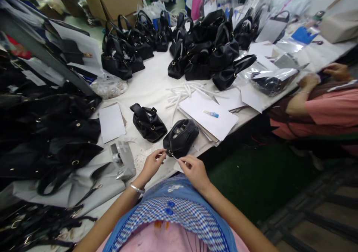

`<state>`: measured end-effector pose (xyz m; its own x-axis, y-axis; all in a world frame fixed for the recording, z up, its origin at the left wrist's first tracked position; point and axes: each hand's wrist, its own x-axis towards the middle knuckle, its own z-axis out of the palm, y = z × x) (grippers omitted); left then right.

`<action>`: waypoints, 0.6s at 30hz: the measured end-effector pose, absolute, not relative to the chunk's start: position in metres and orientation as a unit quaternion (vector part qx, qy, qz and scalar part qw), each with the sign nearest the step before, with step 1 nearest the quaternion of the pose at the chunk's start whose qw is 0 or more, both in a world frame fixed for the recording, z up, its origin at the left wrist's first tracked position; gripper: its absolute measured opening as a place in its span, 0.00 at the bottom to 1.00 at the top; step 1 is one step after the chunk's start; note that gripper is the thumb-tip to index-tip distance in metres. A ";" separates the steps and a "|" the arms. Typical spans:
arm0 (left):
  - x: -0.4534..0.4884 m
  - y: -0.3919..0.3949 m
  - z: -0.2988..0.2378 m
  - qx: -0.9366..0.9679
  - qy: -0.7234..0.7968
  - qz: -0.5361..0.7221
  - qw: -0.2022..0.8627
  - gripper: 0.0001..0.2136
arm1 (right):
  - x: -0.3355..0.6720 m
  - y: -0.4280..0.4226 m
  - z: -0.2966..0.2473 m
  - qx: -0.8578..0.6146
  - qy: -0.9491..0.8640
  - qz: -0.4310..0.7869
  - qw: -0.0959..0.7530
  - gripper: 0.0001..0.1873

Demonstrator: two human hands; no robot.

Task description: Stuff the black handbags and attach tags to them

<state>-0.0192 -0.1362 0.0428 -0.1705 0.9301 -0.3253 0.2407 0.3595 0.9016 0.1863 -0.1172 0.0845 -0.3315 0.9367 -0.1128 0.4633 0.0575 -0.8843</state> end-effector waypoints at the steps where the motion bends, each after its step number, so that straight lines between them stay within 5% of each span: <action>1: -0.017 -0.136 0.033 0.423 0.680 0.372 0.469 0.14 | 0.186 -0.116 0.084 -0.509 -0.699 0.430 0.260 0.12; 13: -0.003 -0.137 0.021 0.359 0.628 0.439 0.533 0.06 | 0.172 -0.107 0.061 -0.482 -0.778 0.342 0.215 0.12; 18: -0.001 -0.138 0.017 0.394 0.639 0.465 0.468 0.07 | 0.164 -0.101 0.052 -0.482 -0.779 0.343 0.206 0.12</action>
